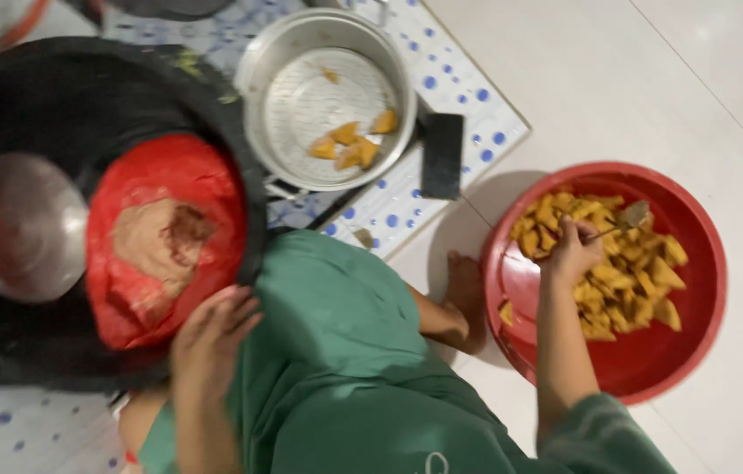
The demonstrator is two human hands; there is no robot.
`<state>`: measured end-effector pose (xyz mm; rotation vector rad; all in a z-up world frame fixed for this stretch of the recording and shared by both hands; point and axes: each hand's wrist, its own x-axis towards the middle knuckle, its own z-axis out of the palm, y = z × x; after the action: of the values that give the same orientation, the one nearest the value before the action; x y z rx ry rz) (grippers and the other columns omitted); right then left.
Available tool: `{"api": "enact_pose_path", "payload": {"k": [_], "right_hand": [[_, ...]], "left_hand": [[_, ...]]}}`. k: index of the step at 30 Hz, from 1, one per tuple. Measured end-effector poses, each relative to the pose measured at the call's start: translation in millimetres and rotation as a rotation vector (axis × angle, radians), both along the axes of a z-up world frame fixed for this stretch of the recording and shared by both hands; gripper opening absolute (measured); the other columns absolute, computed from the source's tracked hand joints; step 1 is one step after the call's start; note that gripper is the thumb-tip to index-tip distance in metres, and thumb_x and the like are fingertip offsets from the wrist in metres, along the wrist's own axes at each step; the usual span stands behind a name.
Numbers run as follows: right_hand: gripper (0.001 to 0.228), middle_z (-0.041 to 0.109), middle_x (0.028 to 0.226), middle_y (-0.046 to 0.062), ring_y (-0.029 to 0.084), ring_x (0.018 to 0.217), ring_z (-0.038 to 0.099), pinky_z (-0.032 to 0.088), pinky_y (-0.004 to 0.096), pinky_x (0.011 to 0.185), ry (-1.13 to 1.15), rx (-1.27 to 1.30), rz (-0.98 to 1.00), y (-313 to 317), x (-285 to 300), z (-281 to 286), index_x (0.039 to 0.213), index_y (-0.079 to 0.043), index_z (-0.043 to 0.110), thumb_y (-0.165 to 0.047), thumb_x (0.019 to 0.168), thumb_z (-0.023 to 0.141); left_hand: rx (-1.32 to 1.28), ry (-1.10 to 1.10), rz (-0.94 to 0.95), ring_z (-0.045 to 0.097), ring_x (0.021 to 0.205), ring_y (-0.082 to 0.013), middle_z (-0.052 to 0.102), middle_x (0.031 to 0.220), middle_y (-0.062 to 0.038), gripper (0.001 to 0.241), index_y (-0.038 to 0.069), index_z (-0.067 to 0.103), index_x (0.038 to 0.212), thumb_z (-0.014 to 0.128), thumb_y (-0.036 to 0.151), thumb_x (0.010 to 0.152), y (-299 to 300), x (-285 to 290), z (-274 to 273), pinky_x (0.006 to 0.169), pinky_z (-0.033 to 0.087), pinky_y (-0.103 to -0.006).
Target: Sorting and preparing small fried food items from a large pot into a bowl
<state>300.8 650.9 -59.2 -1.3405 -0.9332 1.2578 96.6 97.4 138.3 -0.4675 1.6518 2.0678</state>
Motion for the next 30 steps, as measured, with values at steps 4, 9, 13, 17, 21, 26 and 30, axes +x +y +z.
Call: {"api": "enact_pose_path", "payload": {"k": [4,9,13,17,21,26,30], "right_hand": [[0.027,0.065,0.079,0.005,0.012,0.075,0.065,0.056,0.025,0.075,0.059,0.202,0.424,-93,-53,71,0.086,-0.007,0.073,0.01,0.074,0.09],[0.027,0.075,0.098,0.01,0.019,0.106,0.068,0.048,0.035,0.103,-0.042,0.108,1.153,-246,-113,149,0.093,-0.006,0.078,0.003,0.07,0.089],[0.031,0.063,0.061,0.007,0.007,0.046,0.06,0.052,0.022,0.045,0.15,-0.14,1.441,-311,-131,177,0.088,0.003,0.074,0.009,0.064,0.094],[0.035,0.065,0.07,0.009,0.001,0.04,0.052,0.044,0.015,0.036,0.165,-0.137,1.568,-340,-138,199,0.088,0.006,0.074,0.01,0.06,0.094],[0.037,0.067,0.074,0.008,0.001,0.044,0.055,0.047,0.015,0.039,0.166,-0.091,1.6,-348,-140,194,0.091,0.004,0.074,0.004,0.061,0.096],[0.037,0.065,0.073,0.004,0.003,0.05,0.061,0.053,0.016,0.045,0.136,-0.098,1.683,-352,-133,207,0.086,0.005,0.073,0.002,0.059,0.098],[0.029,0.067,0.069,0.006,0.004,0.046,0.061,0.048,0.016,0.04,0.112,-0.113,1.73,-359,-121,239,0.081,0.005,0.073,0.007,0.062,0.095]], "left_hand": [[-0.06,0.257,-0.053,0.075,0.081,-0.0362,0.073,0.105,-0.027,0.026,-0.005,0.068,0.12,0.066,0.005,0.096,40,24,-16,0.079,0.063,-0.0516],[-0.077,0.44,-0.161,0.077,0.087,-0.0283,0.077,0.103,-0.022,0.038,0.0,0.071,0.127,0.077,0.004,0.089,88,49,-18,0.076,0.066,-0.0389],[-0.037,0.47,-0.065,0.073,0.097,-0.0193,0.076,0.112,-0.016,0.062,0.005,0.068,0.135,0.09,0.003,0.077,77,48,-20,0.082,0.065,-0.0314],[0.015,0.386,0.02,0.076,0.092,-0.0183,0.078,0.108,-0.018,0.053,-0.001,0.071,0.127,0.089,0.001,0.078,50,42,-32,0.079,0.066,-0.0325],[-0.104,0.481,-0.026,0.072,0.092,-0.0143,0.079,0.105,-0.017,0.046,0.004,0.075,0.123,0.089,0.006,0.079,35,46,-4,0.078,0.064,-0.0303],[-0.179,0.586,-0.076,0.07,0.086,-0.0221,0.075,0.094,-0.018,0.037,0.006,0.08,0.114,0.089,0.01,0.079,19,59,20,0.074,0.061,-0.0353],[-0.101,0.524,-0.011,0.069,0.079,-0.0193,0.074,0.088,-0.02,0.038,-0.001,0.078,0.112,0.091,0.007,0.077,16,78,31,0.069,0.062,-0.0307]]}}
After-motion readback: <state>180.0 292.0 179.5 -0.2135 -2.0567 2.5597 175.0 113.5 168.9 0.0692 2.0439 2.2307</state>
